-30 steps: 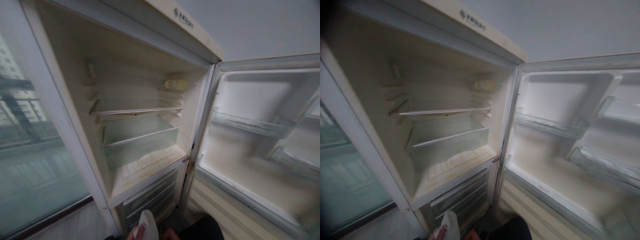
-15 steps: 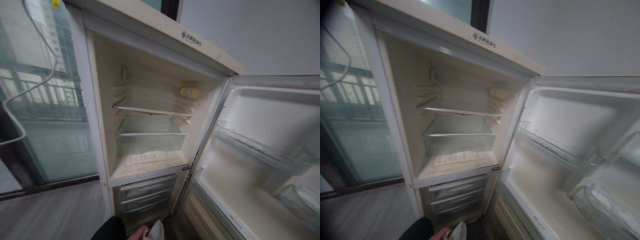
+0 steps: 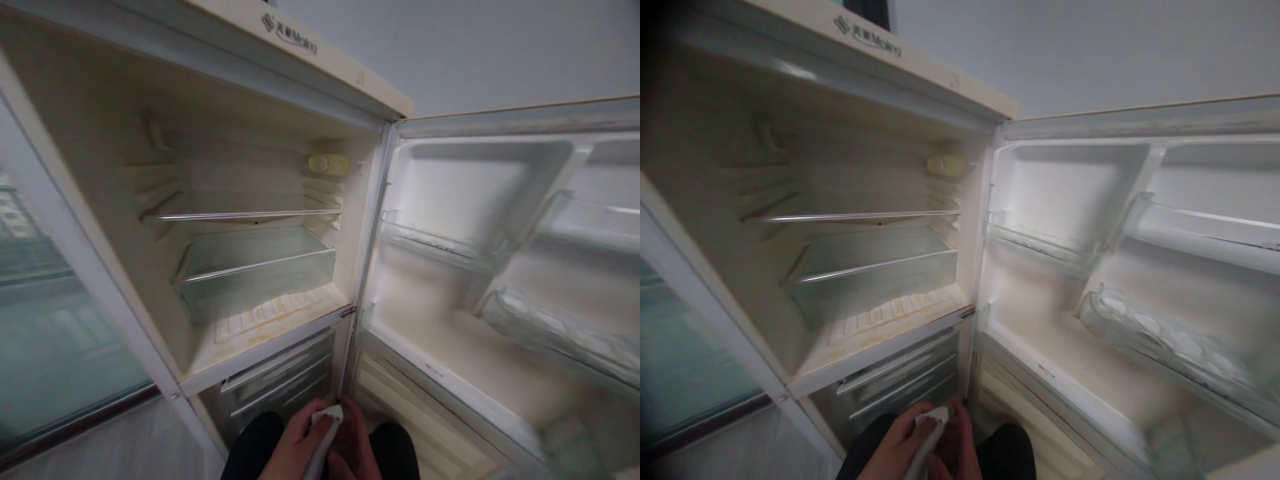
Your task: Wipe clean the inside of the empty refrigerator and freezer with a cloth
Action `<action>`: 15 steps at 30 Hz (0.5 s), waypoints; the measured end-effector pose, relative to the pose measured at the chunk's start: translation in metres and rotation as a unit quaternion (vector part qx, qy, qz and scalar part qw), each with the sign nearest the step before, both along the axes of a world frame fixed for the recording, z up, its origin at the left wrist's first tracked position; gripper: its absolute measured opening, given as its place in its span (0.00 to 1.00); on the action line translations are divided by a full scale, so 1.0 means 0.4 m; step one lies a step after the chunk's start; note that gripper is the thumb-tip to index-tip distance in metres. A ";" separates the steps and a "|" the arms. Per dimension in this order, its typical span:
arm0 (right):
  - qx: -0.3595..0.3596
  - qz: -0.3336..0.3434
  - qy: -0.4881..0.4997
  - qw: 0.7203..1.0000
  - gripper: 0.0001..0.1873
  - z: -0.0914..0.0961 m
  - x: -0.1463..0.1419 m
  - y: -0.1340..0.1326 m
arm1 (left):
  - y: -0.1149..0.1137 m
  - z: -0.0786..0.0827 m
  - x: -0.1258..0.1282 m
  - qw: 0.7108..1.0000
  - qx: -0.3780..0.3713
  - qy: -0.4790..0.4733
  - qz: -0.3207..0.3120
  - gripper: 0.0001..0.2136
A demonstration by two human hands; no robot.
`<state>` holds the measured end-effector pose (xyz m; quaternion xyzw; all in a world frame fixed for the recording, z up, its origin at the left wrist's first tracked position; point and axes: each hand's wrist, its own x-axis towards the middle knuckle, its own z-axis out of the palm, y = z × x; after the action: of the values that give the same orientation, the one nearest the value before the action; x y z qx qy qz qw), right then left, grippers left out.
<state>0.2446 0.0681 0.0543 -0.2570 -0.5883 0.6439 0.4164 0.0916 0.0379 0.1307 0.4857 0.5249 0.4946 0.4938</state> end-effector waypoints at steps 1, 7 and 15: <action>0.036 -0.008 -0.018 0.999 0.44 0.014 0.013 0.009 | 0.006 0.002 0.003 0.999 0.009 0.016 -0.030 0.21; 0.116 -0.059 -0.174 0.976 0.14 0.080 0.075 0.030 | 0.032 -0.046 -0.027 0.995 0.001 0.026 -0.092 0.18; 0.033 -0.191 -0.168 0.966 0.18 0.080 0.047 0.023 | -0.006 -0.087 -0.079 0.996 -0.024 0.075 -0.049 0.24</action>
<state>0.2633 0.0775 0.0863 -0.4555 -0.6107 0.4800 0.4350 0.0599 0.0354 0.0960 0.5351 0.5476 0.4193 0.4879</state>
